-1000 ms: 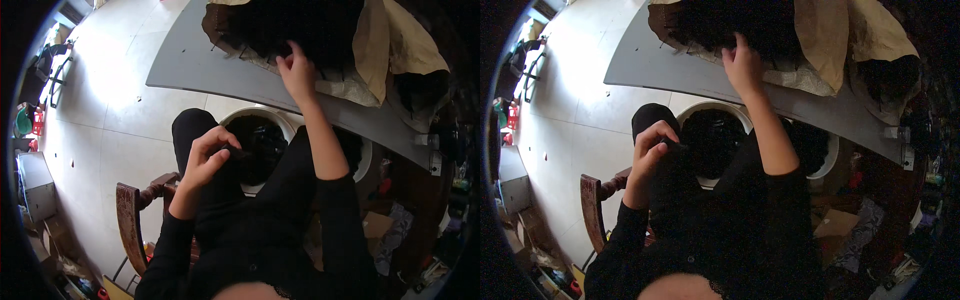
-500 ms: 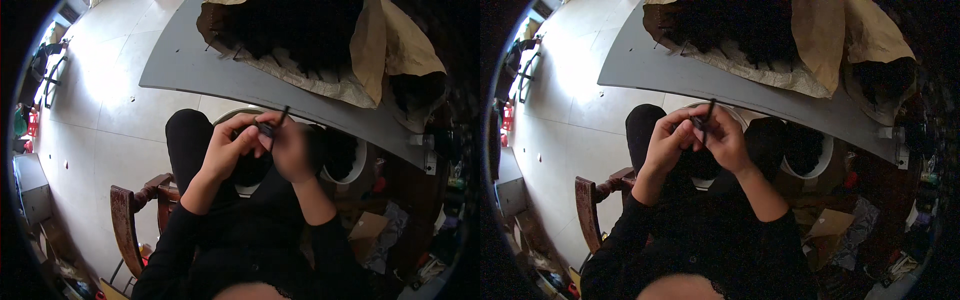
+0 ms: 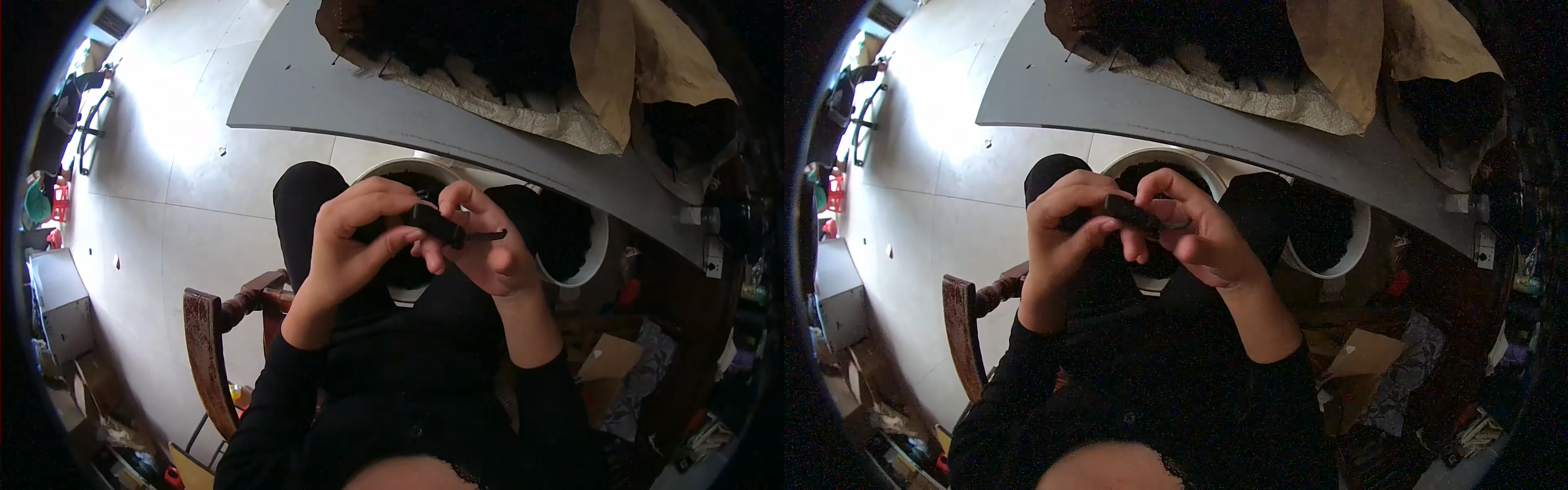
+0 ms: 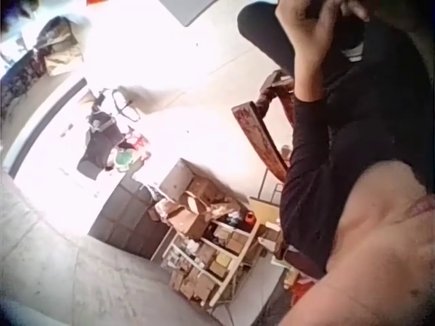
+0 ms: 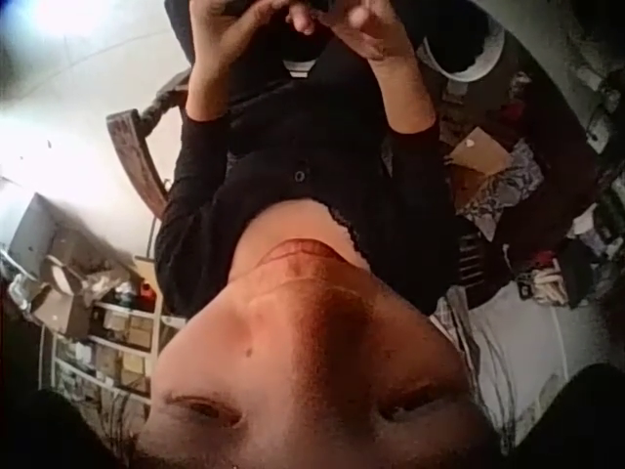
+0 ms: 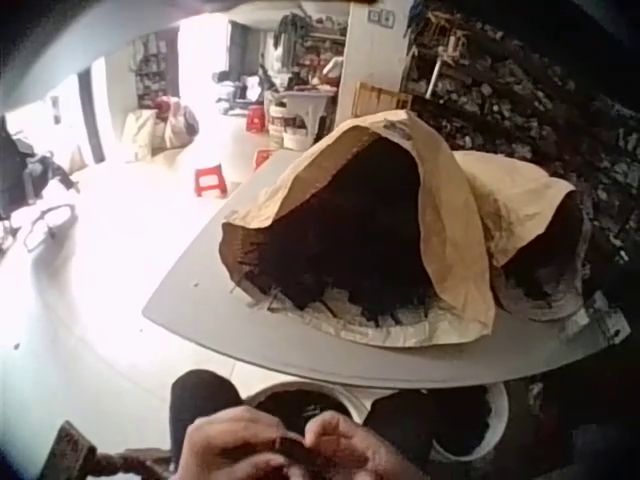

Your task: Inspecting small black plastic parts taken from a bag and placing them into a collection bucket.

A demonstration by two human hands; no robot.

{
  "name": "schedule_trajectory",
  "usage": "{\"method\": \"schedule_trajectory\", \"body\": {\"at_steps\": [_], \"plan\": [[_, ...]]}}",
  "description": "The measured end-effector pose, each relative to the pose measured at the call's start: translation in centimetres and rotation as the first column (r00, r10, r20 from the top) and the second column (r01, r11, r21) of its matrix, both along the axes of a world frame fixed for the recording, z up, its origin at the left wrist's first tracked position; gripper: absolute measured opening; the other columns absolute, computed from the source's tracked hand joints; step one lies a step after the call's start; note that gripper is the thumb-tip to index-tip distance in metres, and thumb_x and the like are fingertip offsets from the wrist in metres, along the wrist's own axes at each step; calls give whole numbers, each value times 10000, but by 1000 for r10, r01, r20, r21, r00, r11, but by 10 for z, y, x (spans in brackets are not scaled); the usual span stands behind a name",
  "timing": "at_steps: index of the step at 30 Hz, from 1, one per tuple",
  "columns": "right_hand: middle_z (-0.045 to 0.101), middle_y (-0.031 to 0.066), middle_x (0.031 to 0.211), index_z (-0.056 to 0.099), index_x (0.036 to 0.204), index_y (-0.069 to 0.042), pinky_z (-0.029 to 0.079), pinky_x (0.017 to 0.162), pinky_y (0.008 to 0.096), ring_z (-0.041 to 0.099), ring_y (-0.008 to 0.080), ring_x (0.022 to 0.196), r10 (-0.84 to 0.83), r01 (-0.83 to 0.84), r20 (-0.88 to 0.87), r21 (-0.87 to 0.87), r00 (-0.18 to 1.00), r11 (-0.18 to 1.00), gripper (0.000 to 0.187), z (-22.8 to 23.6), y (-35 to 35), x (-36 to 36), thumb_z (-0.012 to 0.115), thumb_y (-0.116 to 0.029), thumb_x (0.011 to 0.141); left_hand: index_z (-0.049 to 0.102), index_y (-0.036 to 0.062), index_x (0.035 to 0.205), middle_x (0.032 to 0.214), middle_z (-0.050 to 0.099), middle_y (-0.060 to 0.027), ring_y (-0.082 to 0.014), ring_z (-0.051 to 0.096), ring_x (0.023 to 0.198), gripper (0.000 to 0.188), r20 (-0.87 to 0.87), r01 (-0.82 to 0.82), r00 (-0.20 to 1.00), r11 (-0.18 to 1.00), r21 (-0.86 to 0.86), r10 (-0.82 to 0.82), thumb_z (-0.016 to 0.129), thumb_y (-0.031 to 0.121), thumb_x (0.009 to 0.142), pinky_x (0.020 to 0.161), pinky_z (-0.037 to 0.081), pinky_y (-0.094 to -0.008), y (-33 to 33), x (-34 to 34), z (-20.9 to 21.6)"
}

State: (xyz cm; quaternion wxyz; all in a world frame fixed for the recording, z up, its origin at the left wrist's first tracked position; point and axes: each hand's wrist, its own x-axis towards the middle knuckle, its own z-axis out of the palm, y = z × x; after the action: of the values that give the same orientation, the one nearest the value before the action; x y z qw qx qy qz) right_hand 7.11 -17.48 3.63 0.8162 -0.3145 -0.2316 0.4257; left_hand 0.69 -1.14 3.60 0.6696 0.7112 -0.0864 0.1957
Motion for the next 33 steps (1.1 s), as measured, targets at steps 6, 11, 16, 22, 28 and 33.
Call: {"method": "schedule_trajectory", "body": {"at_steps": [6,11,16,22,28,33], "plan": [[552,80,863,446,948,-32,448,664,233,566,140,709,29,-40,-47,-237,998,971,292,-1,-10,-1,638,-194,800,622,-13,886,851,598,-118,-212,605,746,258,15,5,1000,985,174,-7,679,-33,635,653,478,-267,-3,-3,3],[549,61,858,478,894,-19,407,687,198,527,96,749,-220,255,132,-384,966,887,144,14,-3,-15,566,-111,827,620,-12,905,858,587,-119,-233,602,724,284,66,-112,993,936,333,95,675,-42,628,616,490,-272,-14,-6,9],[546,47,864,493,873,-32,360,710,168,484,59,789,-342,375,158,-305,926,875,85,2,-2,-15,537,-95,837,616,-6,926,849,567,-115,-249,589,685,297,142,-194,979,882,430,147,673,-29,636,568,483,-285,-25,-8,1],[545,56,857,485,846,-41,394,645,165,517,74,731,-143,144,27,-333,989,932,115,-3,-16,-7,525,-148,861,619,-5,977,864,586,-117,-167,572,667,355,-90,12,996,974,226,8,708,1,634,560,455,-250,-17,-10,1],[549,84,786,469,932,-4,464,539,234,574,141,672,98,-142,-137,-354,986,924,406,1,-21,-8,522,-399,859,636,-10,921,760,590,-93,-135,564,607,340,182,84,974,962,258,-134,749,134,634,518,417,-224,-6,-4,-11],[525,53,730,441,943,-16,403,499,212,514,99,595,-177,172,8,-280,984,945,641,-5,-9,-25,485,-631,771,620,-10,809,613,577,-65,-151,561,519,327,126,-53,992,974,222,25,770,177,587,481,427,-230,-13,-11,-8]]}}
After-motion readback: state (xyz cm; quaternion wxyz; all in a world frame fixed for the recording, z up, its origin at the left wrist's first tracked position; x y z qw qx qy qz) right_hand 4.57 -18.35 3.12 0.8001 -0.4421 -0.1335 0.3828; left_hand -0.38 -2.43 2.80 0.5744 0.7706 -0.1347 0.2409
